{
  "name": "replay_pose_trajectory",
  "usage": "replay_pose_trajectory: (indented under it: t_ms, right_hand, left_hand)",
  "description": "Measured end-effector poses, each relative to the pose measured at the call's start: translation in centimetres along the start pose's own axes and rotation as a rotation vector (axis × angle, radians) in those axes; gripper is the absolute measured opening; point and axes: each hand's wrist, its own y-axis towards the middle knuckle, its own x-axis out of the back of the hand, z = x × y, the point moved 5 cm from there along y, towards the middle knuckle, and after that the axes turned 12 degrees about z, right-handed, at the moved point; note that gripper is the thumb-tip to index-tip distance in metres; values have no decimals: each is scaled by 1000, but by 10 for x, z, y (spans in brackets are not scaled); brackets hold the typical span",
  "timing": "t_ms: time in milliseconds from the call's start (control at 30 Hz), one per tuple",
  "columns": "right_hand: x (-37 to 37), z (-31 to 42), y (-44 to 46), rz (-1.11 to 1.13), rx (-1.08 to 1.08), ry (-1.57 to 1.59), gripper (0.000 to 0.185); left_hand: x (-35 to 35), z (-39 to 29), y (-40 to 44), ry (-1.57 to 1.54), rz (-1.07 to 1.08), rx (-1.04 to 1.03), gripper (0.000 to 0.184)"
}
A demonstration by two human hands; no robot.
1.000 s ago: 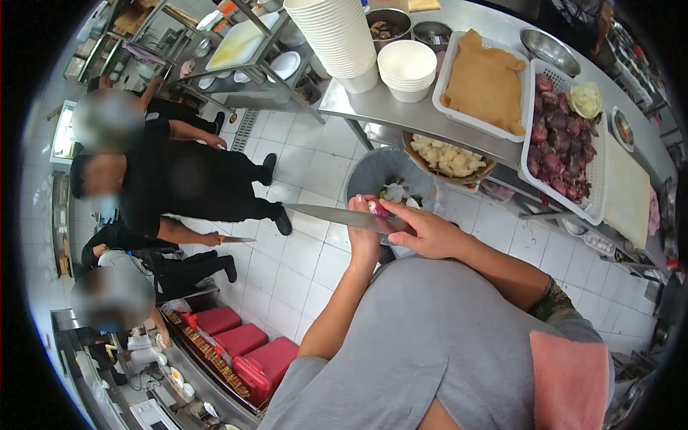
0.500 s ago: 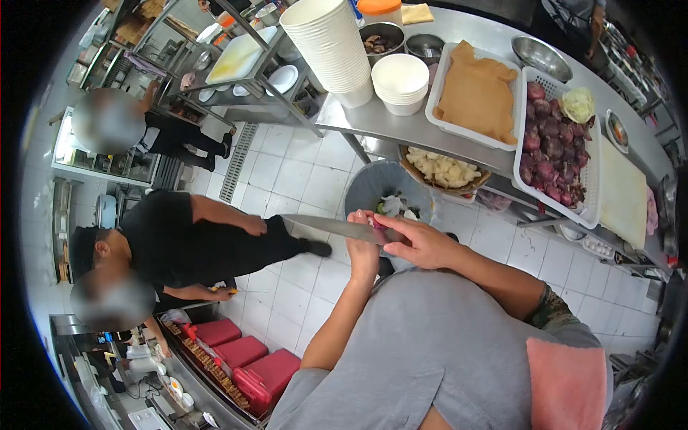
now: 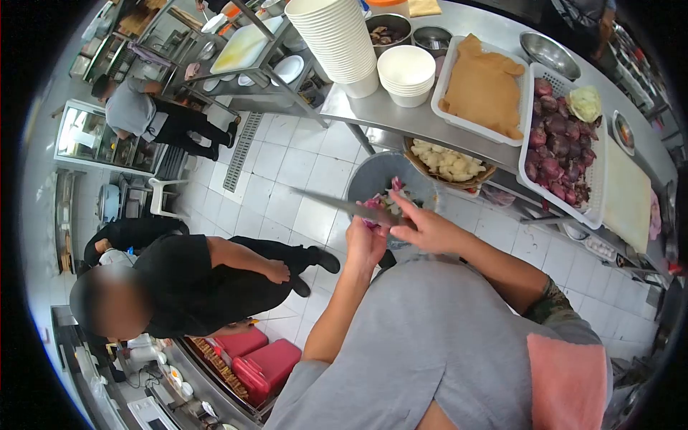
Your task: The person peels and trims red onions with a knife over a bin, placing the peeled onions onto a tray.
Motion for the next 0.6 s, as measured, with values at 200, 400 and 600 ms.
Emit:
replay_pose_trajectory:
  t_ms: [200, 400, 600]
  right_hand:
    - [-10, 10, 1, -48, 149, -156, 71]
    - [-6, 2, 3, -101, 232, -61, 60]
    - [4, -8, 6, -95, 87, 256, 53]
  left_hand:
    - [-15, 12, -3, -94, 2, 67, 39]
    - [-14, 9, -1, -219, -82, 47, 29]
    - [-13, -2, -3, 49, 46, 69, 27]
